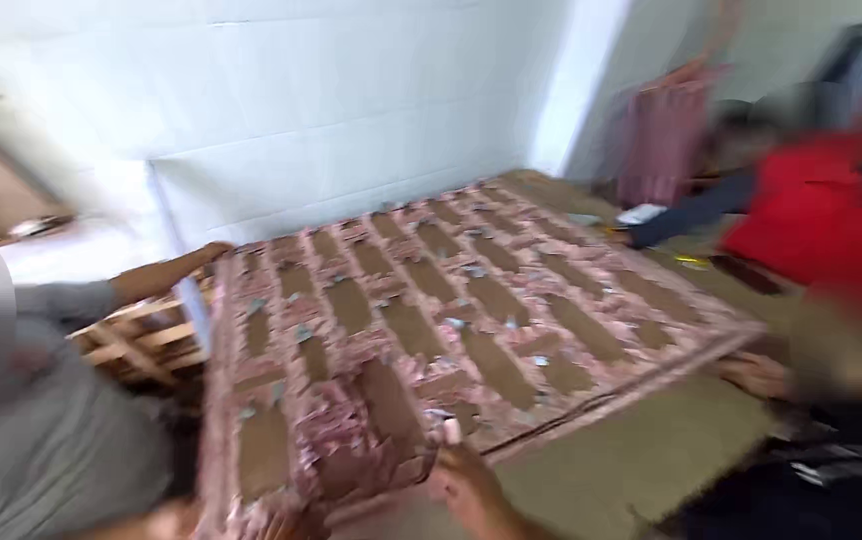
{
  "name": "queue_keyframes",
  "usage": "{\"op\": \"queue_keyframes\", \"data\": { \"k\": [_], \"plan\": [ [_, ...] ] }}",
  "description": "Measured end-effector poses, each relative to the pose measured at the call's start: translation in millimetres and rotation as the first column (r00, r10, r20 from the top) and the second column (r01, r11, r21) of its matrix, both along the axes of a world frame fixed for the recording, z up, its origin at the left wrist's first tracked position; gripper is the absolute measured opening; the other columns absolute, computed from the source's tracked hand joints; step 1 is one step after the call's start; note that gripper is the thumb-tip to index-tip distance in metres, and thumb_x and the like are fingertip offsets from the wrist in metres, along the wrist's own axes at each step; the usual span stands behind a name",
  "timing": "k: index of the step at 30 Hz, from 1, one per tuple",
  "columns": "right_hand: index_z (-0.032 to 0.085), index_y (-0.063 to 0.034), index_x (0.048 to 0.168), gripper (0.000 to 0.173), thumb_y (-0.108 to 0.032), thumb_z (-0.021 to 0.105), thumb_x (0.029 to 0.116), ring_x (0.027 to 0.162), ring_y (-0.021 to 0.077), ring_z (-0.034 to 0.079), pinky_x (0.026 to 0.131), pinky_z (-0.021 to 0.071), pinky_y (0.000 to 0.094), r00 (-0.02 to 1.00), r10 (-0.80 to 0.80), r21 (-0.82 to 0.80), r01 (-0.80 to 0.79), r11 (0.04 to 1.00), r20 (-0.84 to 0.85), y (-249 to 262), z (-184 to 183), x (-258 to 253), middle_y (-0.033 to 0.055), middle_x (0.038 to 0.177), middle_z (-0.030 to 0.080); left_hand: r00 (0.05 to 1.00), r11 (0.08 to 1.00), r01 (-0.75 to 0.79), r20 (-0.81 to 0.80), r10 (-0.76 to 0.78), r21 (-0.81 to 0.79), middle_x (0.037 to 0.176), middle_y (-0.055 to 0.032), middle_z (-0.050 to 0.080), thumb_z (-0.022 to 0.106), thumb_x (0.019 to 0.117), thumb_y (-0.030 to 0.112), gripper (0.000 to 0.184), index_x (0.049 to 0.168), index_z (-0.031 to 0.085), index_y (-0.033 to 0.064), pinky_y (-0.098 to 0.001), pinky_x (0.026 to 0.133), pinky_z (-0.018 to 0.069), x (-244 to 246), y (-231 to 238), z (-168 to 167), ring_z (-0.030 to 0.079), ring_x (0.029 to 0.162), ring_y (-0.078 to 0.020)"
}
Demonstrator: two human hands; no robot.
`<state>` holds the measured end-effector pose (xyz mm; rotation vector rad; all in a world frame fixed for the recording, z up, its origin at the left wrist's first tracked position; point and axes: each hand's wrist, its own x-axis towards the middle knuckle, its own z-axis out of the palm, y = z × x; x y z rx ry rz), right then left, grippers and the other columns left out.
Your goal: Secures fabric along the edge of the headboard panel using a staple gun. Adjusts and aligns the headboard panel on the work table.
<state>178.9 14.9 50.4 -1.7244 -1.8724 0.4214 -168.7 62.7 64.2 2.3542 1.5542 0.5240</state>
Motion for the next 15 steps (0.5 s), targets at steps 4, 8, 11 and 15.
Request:
{"op": "queue_keyframes", "data": {
  "k": [4,8,11,15],
  "plan": [
    [0.077,-0.0109,0.103,0.024,-0.031,0.075,0.0909,0.1,0.0286,0.069,0.094,0.0534,0.057,0.935,0.333,-0.613,-0.333,0.716,-0.12,107.1,12.7,29.0,0.0116,0.102,0.074,0.981,0.747,0.103,-0.057,-0.185,-0.656,0.118,-0.0126,0.073,0.068,0.0959,0.041,0.036,0.12,0.074,0.0155,-0.0607,0.103,0.0503,-3.8,105.3,23.0,0.068,0.114,-0.0317],
    [0.075,-0.007,0.103,0.025,-0.029,0.074,0.0914,0.103,0.0328,0.068,0.095,0.0535,0.0574,0.963,0.268,-0.513,-0.243,0.823,-0.026,74.1,23.2,14.4,0.0155,0.107,0.071,0.993,0.801,0.012,-0.087,-0.08,-0.598,0.119,-0.0098,0.072,0.071,0.0927,0.039,0.033,0.119,0.073,0.0186,-0.062,0.101,0.0502,-4.2,76.9,33.1,0.067,0.115,-0.0312],
    [0.078,-0.0042,0.095,0.015,-0.018,0.075,0.0886,0.106,0.0411,0.067,0.096,0.0516,0.0607,0.984,0.17,-0.089,-0.165,0.982,0.049,-10.6,-9.2,-1.8,0.0213,0.105,0.071,0.995,0.992,-0.086,0.042,0.091,-0.092,0.111,-0.0031,0.076,0.066,0.0967,0.028,0.019,0.104,0.08,0.0179,-0.0513,0.104,0.0494,-8.7,-23.1,-10.5,0.068,0.112,-0.0249],
    [0.08,-0.0098,0.096,0.013,-0.019,0.074,0.0891,0.103,0.0386,0.068,0.097,0.0505,0.0602,0.994,0.074,0.068,-0.079,0.995,0.077,-21.3,-25.4,-3.5,0.0171,0.101,0.073,0.982,0.955,-0.152,0.148,0.117,0.254,0.098,0.0043,0.075,0.065,0.0972,0.026,0.015,0.095,0.079,0.0226,-0.0463,0.096,0.0529,-6.9,-32.9,-44.7,0.069,0.1,-0.0177]
  ]
}}
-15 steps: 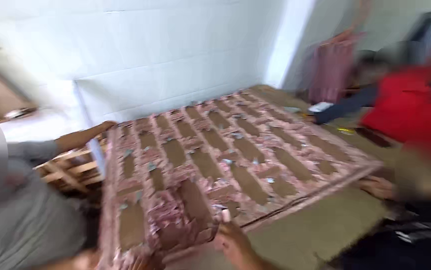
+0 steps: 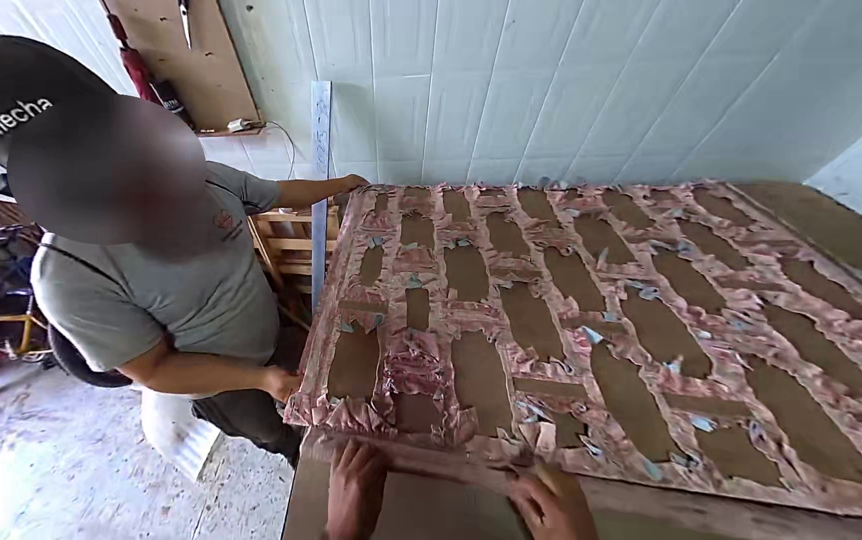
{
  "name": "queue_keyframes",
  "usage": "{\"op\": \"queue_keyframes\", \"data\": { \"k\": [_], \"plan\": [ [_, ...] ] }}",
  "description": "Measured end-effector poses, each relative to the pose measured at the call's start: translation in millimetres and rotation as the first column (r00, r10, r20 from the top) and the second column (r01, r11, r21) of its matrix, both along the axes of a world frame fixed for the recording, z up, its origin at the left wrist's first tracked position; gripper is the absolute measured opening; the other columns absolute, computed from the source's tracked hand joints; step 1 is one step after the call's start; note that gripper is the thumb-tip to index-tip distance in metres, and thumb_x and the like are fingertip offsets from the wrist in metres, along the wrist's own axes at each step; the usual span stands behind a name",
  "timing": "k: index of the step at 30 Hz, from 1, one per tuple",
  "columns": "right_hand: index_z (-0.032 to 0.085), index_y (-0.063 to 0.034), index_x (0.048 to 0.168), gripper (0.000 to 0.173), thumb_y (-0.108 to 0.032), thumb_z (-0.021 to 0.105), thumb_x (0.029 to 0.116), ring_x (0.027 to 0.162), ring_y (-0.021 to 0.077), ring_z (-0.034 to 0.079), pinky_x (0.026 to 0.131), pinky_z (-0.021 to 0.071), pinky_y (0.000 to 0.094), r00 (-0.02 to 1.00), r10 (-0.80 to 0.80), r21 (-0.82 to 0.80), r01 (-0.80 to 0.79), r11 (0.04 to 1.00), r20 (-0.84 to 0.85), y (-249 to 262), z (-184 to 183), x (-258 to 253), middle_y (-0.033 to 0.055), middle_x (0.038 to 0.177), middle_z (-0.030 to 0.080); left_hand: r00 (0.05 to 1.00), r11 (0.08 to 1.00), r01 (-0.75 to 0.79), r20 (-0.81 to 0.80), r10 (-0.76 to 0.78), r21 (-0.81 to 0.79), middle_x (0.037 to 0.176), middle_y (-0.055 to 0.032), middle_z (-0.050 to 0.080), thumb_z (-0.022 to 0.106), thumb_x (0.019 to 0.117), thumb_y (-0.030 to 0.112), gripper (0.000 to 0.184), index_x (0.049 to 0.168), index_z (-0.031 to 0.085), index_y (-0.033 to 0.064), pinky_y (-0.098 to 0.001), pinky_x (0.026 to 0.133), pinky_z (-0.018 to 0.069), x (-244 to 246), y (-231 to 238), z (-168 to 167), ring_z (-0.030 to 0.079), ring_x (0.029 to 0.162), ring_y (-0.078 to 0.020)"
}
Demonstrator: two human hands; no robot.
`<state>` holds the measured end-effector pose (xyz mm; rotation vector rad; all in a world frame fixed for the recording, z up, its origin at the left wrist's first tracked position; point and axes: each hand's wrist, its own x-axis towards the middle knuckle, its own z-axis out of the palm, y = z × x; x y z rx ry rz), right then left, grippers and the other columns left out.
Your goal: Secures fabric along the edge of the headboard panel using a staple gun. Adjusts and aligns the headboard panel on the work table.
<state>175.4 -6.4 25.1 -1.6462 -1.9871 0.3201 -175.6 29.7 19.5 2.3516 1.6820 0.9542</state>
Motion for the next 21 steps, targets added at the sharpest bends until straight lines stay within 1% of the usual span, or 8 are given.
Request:
{"op": "queue_keyframes", "data": {
  "k": [2,4,7,10,13,17,19,21],
  "plan": [
    [0.078,-0.012,0.104,0.021,-0.029,0.073,0.0939,0.105,0.033,0.068,0.097,0.0536,0.0572,0.997,0.079,-0.226,-0.078,0.971,-0.002,45.4,26.2,18.0,0.0126,0.107,0.072,0.995,0.957,0.07,-0.043,-0.086,-0.283,0.108,0.0009,0.075,0.063,0.1,0.035,0.021,0.108,0.078,0.023,-0.0486,0.1,0.0539,-2.5,43.4,43.8,0.069,0.108,-0.0201],
    [0.075,-0.0106,0.109,0.029,-0.036,0.071,0.0954,0.103,0.0285,0.068,0.096,0.0541,0.0547,0.983,0.169,-0.566,-0.181,0.804,-0.073,99.8,40.4,33.0,0.0116,0.107,0.072,0.975,0.705,0.114,-0.059,-0.216,-0.7,0.123,-0.0054,0.072,0.067,0.0962,0.037,0.031,0.124,0.074,0.0236,-0.059,0.104,0.0503,-2.3,100.0,72.7,0.066,0.118,-0.0273],
    [0.076,-0.0075,0.106,0.031,-0.037,0.073,0.0945,0.101,0.0306,0.069,0.095,0.0523,0.0573,0.954,0.293,-0.75,-0.237,0.617,-0.06,139.9,52.0,28.1,0.0149,0.104,0.073,0.929,0.434,0.162,-0.011,-0.37,-0.886,0.119,-0.012,0.073,0.078,0.0892,0.039,0.038,0.119,0.075,0.0162,-0.0639,0.101,0.0493,-0.9,156.0,64.2,0.067,0.114,-0.0318],
    [0.073,-0.0051,0.1,0.022,-0.026,0.073,0.0926,0.104,0.0353,0.066,0.094,0.0534,0.0575,0.973,0.229,-0.533,-0.178,0.827,0.03,81.5,57.5,14.9,0.0179,0.108,0.069,0.959,0.616,0.077,-0.111,-0.261,-0.784,0.121,-0.0078,0.072,0.069,0.0931,0.04,0.033,0.119,0.074,0.0216,-0.0617,0.101,0.0505,0.8,95.9,85.0,0.066,0.118,-0.0305],
    [0.077,-0.0073,0.092,0.013,-0.018,0.078,0.0862,0.105,0.0371,0.066,0.095,0.0525,0.0581,0.997,0.078,-0.126,-0.077,0.989,0.005,2.5,9.0,3.8,0.0165,0.103,0.07,0.993,0.959,0.074,-0.073,-0.097,-0.275,0.108,0.0018,0.075,0.064,0.0981,0.028,0.017,0.102,0.079,0.0217,-0.0477,0.101,0.052,-6.5,1.4,30.6,0.068,0.11,-0.0202],
    [0.078,-0.013,0.094,0.017,-0.021,0.082,0.0794,0.109,0.0341,0.064,0.097,0.0484,0.0587,0.997,-0.072,-0.069,0.069,0.995,-0.042,-14.5,-13.2,-7.7,0.0112,0.107,0.071,0.948,0.985,-0.043,0.305,0.093,-0.169,0.112,0.0004,0.076,0.076,0.0906,0.024,0.015,0.102,0.08,0.0151,-0.0463,0.104,0.051,1.2,-55.3,0.4,0.066,0.116,-0.0186],
    [0.079,-0.0191,0.097,0.022,-0.036,0.081,0.0828,0.115,0.0266,0.062,0.101,0.0462,0.0553,0.997,-0.011,-0.192,-0.003,0.981,-0.072,-4.6,2.8,-6.1,0.0034,0.112,0.071,0.625,0.872,-0.194,0.628,0.463,-0.449,0.1,-0.0166,0.07,0.073,0.0915,0.012,0.024,0.102,0.067,-0.0094,-0.0426,0.09,0.0591,9.1,-64.7,22.4,0.07,0.096,-0.023],
    [0.079,-0.0208,0.093,0.031,-0.051,0.077,0.0866,0.112,0.0186,0.064,0.102,0.0504,0.0479,0.987,0.089,-0.28,-0.123,0.952,-0.132,13.3,18.5,-14.3,-0.0014,0.108,0.072,0.137,0.635,-0.105,0.622,0.771,-0.765,0.094,-0.0175,0.064,0.05,0.1086,0.032,0.041,0.115,0.055,-0.008,-0.0458,0.074,0.0609,-0.6,-40.7,34.6,0.069,0.079,-0.0264]
  ]
}}
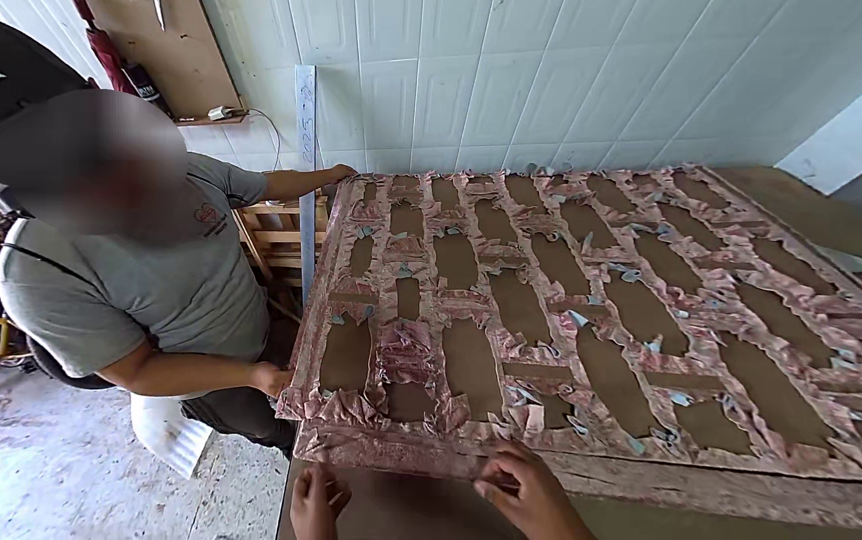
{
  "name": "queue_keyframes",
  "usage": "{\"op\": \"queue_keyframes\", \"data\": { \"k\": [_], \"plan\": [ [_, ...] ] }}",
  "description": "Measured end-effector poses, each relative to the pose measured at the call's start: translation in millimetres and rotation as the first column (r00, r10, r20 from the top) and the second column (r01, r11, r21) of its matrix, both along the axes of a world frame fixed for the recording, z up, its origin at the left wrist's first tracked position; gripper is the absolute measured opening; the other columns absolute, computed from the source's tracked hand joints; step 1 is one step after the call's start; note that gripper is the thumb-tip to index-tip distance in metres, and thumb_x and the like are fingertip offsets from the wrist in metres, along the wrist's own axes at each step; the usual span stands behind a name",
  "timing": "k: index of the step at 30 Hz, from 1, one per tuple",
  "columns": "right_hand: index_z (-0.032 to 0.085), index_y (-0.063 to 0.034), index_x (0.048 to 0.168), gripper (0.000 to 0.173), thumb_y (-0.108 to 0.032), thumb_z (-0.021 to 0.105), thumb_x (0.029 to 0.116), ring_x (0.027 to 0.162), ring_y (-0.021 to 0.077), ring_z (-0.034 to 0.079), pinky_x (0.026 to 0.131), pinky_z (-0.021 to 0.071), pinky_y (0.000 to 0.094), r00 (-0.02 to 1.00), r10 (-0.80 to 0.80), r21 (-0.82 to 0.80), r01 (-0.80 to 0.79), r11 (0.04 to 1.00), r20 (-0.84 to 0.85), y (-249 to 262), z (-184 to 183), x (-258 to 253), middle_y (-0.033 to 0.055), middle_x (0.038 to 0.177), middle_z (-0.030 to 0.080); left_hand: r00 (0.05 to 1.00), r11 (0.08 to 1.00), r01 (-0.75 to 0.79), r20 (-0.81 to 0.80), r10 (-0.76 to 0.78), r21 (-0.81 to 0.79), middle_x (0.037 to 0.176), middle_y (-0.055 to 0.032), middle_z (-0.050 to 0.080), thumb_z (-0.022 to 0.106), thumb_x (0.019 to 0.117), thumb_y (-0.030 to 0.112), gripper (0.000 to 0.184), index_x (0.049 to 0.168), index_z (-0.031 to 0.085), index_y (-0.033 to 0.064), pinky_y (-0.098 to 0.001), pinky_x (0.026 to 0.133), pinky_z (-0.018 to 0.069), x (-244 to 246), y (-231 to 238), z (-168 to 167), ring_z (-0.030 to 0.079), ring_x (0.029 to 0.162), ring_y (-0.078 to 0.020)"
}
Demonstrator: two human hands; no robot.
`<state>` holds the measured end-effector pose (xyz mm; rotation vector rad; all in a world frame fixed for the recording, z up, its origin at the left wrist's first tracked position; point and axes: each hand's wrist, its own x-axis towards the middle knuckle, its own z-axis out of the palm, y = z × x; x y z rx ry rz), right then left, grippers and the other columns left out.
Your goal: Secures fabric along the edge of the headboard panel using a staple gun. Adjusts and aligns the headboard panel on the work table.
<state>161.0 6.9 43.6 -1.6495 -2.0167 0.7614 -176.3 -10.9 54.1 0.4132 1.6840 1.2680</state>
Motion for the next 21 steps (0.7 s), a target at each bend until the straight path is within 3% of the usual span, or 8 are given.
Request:
{"op": "queue_keyframes", "data": {
  "k": [1,2,5,9,12,14,19,21],
  "plan": [
    [0.079,-0.0197,0.092,0.035,-0.054,0.074,0.0887,0.11,0.0165,0.065,0.102,0.0522,0.0443,0.998,0.056,-0.031,-0.057,0.998,-0.03,11.0,7.5,-11.0,-0.0014,0.106,0.073,0.986,0.992,-0.021,0.163,0.042,-0.126,0.089,-0.0163,0.068,0.04,0.1081,0.053,0.059,0.115,0.058,-0.0026,-0.0476,0.07,0.0607,-10.8,16.1,-1.7,0.07,0.074,-0.0279],
    [0.078,-0.0181,0.093,0.037,-0.054,0.072,0.0913,0.109,0.016,0.065,0.101,0.053,0.0423,0.991,0.115,-0.049,-0.118,0.992,-0.06,26.1,14.9,-27.0,-0.0005,0.105,0.072,0.966,0.983,0.021,0.259,0.027,-0.18,0.088,-0.0187,0.071,0.038,0.1049,0.062,0.068,0.12,0.059,-0.0009,-0.0486,0.068,0.0609,-23.6,31.4,-9.2,0.071,0.073,-0.0303],
    [0.075,-0.012,0.098,0.042,-0.051,0.059,0.1007,0.112,0.0179,0.064,0.103,0.0512,0.0406,0.952,0.285,-0.071,-0.294,0.953,-0.112,94.9,38.3,-99.4,0.0047,0.109,0.071,0.948,0.987,0.079,0.316,-0.031,-0.14,0.099,-0.0215,0.073,0.06,0.1034,0.04,0.05,0.13,0.059,-0.0019,-0.0478,0.07,0.0636,-52.0,61.7,-31.2,0.073,0.081,-0.0315],
    [0.074,-0.0099,0.106,0.045,-0.048,0.049,0.1055,0.115,0.0176,0.063,0.105,0.0495,0.0384,0.921,0.357,-0.004,-0.362,0.932,-0.157,185.8,24.6,-203.2,0.0061,0.114,0.07,0.96,0.997,-0.055,0.277,0.037,0.057,0.1,-0.0224,0.073,0.058,0.1047,0.021,0.034,0.126,0.059,-0.0065,-0.0486,0.07,0.065,-40.6,55.2,-35.9,0.075,0.084,-0.0311],
    [0.072,-0.0171,0.107,0.044,-0.051,0.045,0.1053,0.111,0.0143,0.064,0.102,0.051,0.0382,0.953,0.296,0.065,-0.292,0.954,-0.065,201.3,-11.0,-240.8,0.0006,0.112,0.069,0.97,0.988,-0.103,0.23,0.075,0.114,0.102,-0.0222,0.073,0.062,0.1005,0.018,0.036,0.127,0.059,-0.0066,-0.0492,0.072,0.0645,-33.4,47.3,-36.8,0.075,0.086,-0.0308],
    [0.071,-0.0159,0.107,0.042,-0.049,0.045,0.1052,0.111,0.0172,0.063,0.103,0.0501,0.0393,0.955,0.296,0.108,-0.292,0.95,-0.015,195.6,-23.0,-243.5,0.0031,0.11,0.068,0.973,0.987,-0.109,0.216,0.082,0.114,0.106,-0.0223,0.073,0.065,0.0982,0.019,0.043,0.132,0.056,-0.006,-0.0494,0.074,0.0647,-33.1,40.3,-39.9,0.075,0.088,-0.0308],
    [0.07,-0.0158,0.101,0.039,-0.048,0.048,0.105,0.105,0.0166,0.064,0.095,0.0537,0.0371,0.957,0.288,0.174,-0.287,0.942,0.023,192.9,-31.5,-243.8,0.0029,0.104,0.066,0.977,0.977,-0.114,0.199,0.078,0.177,0.106,-0.021,0.073,0.071,0.0939,0.024,0.048,0.128,0.059,-0.0074,-0.0476,0.08,0.0646,-33.3,33.3,-52.1,0.075,0.091,-0.0291],
    [0.072,-0.0198,0.107,0.033,-0.045,0.05,0.1042,0.11,0.0148,0.063,0.098,0.0533,0.0377,0.959,0.28,0.211,-0.283,0.936,0.044,194.5,-25.8,-244.4,0.0001,0.11,0.067,0.972,0.975,-0.074,0.232,0.024,0.21,0.111,-0.0228,0.072,0.072,0.0929,0.026,0.055,0.133,0.055,-0.0076,-0.0492,0.084,0.064,-36.6,33.8,-58.1,0.074,0.097,-0.0308]
  ]
}}
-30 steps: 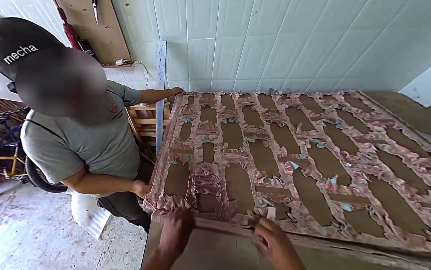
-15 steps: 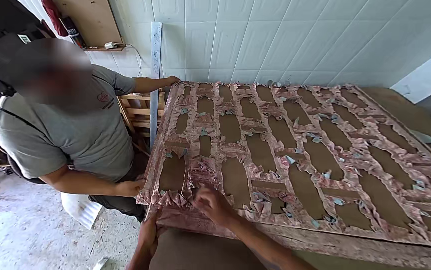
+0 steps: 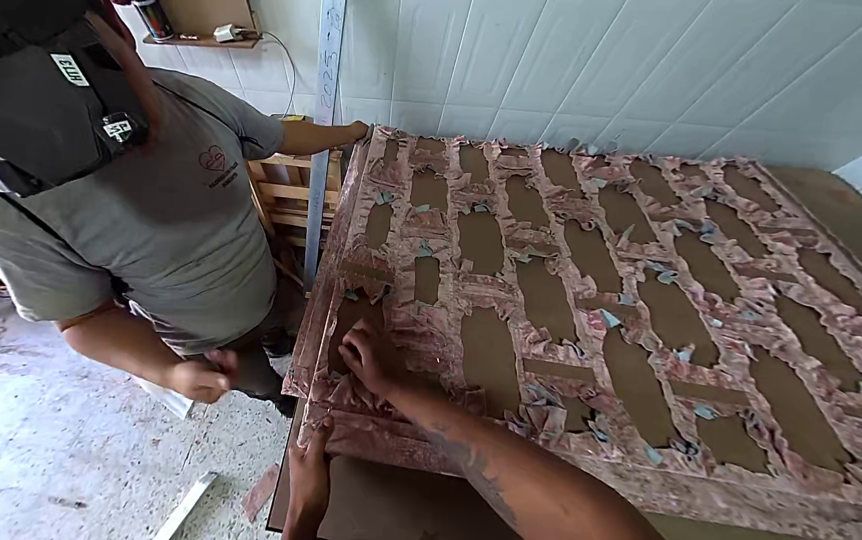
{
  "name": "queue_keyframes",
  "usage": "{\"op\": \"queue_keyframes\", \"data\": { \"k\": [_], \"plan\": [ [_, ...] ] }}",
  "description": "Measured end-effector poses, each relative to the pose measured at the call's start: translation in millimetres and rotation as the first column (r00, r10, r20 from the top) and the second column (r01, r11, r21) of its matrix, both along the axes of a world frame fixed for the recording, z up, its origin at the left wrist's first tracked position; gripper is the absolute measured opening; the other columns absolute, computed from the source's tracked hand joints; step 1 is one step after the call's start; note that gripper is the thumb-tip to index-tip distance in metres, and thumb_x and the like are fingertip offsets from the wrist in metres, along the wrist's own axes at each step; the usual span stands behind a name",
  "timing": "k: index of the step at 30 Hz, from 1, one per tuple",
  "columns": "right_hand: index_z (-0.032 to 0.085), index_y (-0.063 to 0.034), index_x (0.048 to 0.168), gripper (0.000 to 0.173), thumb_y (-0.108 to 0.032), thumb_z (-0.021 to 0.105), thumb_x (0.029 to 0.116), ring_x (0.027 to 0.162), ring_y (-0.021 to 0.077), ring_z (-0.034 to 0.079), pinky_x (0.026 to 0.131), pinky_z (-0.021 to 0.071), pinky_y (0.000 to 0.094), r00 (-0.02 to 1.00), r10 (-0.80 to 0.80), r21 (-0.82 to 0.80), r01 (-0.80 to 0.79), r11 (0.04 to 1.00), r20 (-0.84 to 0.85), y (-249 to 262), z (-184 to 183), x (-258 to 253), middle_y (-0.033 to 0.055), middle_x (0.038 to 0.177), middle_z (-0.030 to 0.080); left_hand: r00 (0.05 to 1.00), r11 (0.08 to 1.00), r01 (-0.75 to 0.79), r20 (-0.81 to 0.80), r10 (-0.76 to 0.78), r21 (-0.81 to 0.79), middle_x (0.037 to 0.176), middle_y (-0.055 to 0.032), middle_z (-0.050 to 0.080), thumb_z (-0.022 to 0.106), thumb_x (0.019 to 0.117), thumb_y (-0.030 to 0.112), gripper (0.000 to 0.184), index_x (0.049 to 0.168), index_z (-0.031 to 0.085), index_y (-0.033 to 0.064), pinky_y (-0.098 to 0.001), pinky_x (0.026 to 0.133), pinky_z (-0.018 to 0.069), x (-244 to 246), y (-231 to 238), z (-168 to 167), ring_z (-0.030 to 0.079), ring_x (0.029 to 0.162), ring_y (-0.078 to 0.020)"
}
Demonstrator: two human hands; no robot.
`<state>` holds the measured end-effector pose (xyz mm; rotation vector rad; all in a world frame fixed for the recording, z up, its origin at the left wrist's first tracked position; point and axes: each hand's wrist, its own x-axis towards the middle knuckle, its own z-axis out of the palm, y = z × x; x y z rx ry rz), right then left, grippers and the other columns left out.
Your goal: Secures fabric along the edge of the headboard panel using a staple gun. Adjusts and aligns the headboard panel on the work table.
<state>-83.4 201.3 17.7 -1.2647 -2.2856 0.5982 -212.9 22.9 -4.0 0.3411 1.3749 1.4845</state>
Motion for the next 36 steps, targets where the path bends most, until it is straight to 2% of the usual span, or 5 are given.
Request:
{"op": "queue_keyframes", "data": {
  "k": [5,12,16,32,36],
  "plan": [
    [0.075,-0.0231,0.114,0.032,-0.042,0.051,0.1049,0.137,0.0131,0.05,0.12,0.0366,0.0412,0.953,0.302,0.057,-0.304,0.951,0.041,-0.6,21.0,-40.9,-0.0047,0.129,0.068,0.994,0.991,0.104,0.04,-0.101,-0.08,0.107,-0.0222,0.073,0.078,0.0874,0.022,0.051,0.124,0.06,-0.0079,-0.0479,0.084,0.0633,-20.6,-1.8,1.4,0.074,0.095,-0.0297],
    [0.069,-0.0072,0.087,0.058,-0.046,0.034,0.1095,0.089,0.0244,0.068,0.102,0.0438,0.0498,0.76,0.565,-0.23,-0.516,0.825,0.322,16.8,13.3,-94.6,0.0085,0.083,0.07,0.857,0.769,0.474,0.025,-0.514,-0.429,0.108,-0.0165,0.073,0.072,0.0976,0.032,0.043,0.123,0.063,-0.0019,-0.0495,0.071,0.0655,-56.7,38.8,35.0,0.075,0.09,-0.0306],
    [0.064,-0.0104,0.077,0.061,-0.05,0.031,0.1083,0.078,0.0223,0.066,0.097,0.0464,0.0488,0.759,0.509,-0.179,-0.48,0.859,0.407,13.8,4.0,-103.3,0.0053,0.071,0.065,0.888,0.867,0.407,-0.098,-0.45,-0.288,0.085,-0.0149,0.075,0.076,0.0939,0.03,0.035,0.104,0.069,-0.0029,-0.0365,0.05,0.059,-53.0,22.5,19.1,0.071,0.062,-0.0238],
    [0.068,-0.014,0.081,0.055,-0.053,0.038,0.1051,0.081,0.0235,0.067,0.092,0.0486,0.0528,0.736,0.507,-0.171,-0.486,0.857,0.448,22.5,-1.8,-105.4,0.0047,0.076,0.068,0.893,0.883,0.351,-0.171,-0.415,-0.31,0.082,-0.0108,0.075,0.065,0.0976,0.022,0.025,0.098,0.069,-0.0028,-0.044,0.064,0.0642,-97.2,-152.2,37.0,0.074,0.068,-0.0225],
    [0.066,-0.0046,0.084,0.049,-0.049,0.055,0.1031,0.074,0.0258,0.062,0.071,0.0513,0.0511,0.872,0.49,-0.373,-0.46,0.806,-0.016,29.1,31.8,-90.4,0.0106,0.077,0.062,0.966,0.931,0.055,-0.216,-0.141,-0.362,0.076,-0.0085,0.074,0.07,0.0954,0.02,0.022,0.098,0.068,-0.0017,-0.0387,0.057,0.0622,-136.1,-163.6,29.1,0.071,0.061,-0.019]
  ]
}}
